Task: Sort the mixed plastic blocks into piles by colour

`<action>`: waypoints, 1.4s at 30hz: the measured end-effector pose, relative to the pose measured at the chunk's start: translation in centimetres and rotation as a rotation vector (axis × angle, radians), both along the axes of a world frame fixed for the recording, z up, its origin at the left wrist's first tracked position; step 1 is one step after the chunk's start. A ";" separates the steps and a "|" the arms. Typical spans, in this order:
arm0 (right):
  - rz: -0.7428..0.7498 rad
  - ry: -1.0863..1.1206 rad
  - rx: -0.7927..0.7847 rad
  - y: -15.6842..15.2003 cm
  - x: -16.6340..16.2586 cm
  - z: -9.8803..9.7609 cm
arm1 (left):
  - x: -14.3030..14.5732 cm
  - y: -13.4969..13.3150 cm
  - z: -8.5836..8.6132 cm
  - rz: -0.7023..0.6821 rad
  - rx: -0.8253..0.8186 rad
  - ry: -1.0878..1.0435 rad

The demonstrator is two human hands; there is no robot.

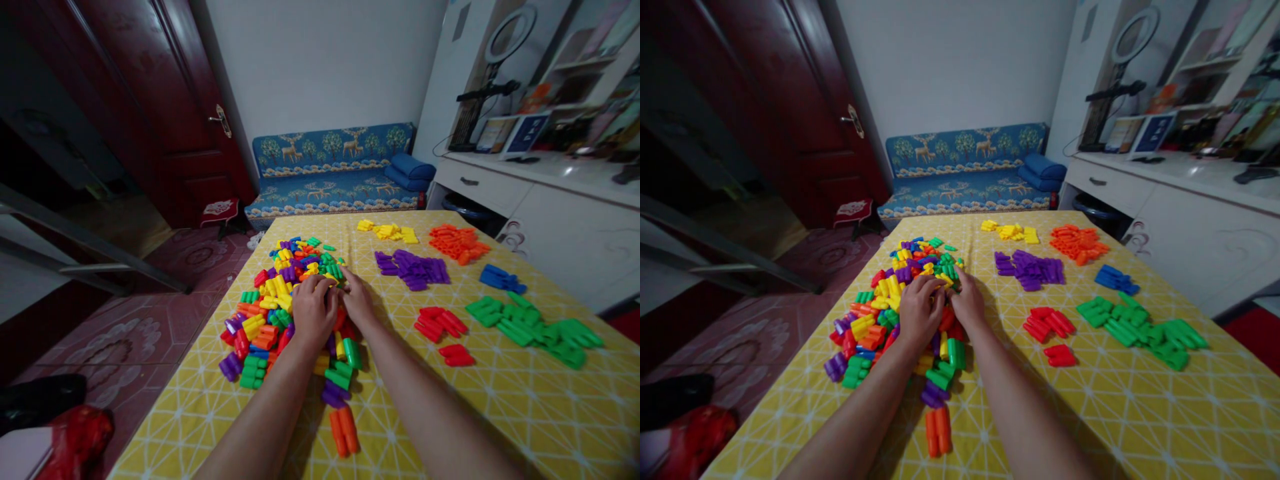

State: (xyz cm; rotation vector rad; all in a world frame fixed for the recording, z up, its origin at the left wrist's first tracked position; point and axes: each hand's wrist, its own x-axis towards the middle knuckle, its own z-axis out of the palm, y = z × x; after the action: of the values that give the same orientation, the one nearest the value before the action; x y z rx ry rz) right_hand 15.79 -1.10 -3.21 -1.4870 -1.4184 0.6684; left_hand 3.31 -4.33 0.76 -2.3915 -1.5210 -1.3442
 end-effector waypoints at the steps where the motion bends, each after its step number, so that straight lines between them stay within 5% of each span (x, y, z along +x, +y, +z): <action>1: 0.024 -0.024 0.000 -0.1 0.0 0.2 | 0.0 0.0 0.0 -0.003 0.002 -0.006; 17: 0.287 0.358 0.149 -2.4 -0.4 1.2 | -0.2 0.0 0.1 0.080 -0.041 0.017; 22: 0.214 0.574 0.099 -2.2 -0.3 1.2 | -0.3 0.1 -0.1 0.101 -0.019 0.032; 30: 0.185 0.338 0.173 -2.2 -0.7 0.5 | -0.5 0.8 -0.8 0.043 0.051 -0.084; 36: 0.135 0.453 0.157 -2.0 -0.5 0.4 | -0.4 -0.6 0.5 -0.235 0.129 -0.098; 42: -0.133 0.470 0.081 -2.0 0.4 0.4 | -0.5 -1.4 1.5 -0.643 -0.069 0.126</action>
State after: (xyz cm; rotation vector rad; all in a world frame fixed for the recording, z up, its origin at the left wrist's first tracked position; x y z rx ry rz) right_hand 16.18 -3.09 -2.85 -1.2442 -0.9667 0.8038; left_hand 2.85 -5.71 2.26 -3.0899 -0.7970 -1.1746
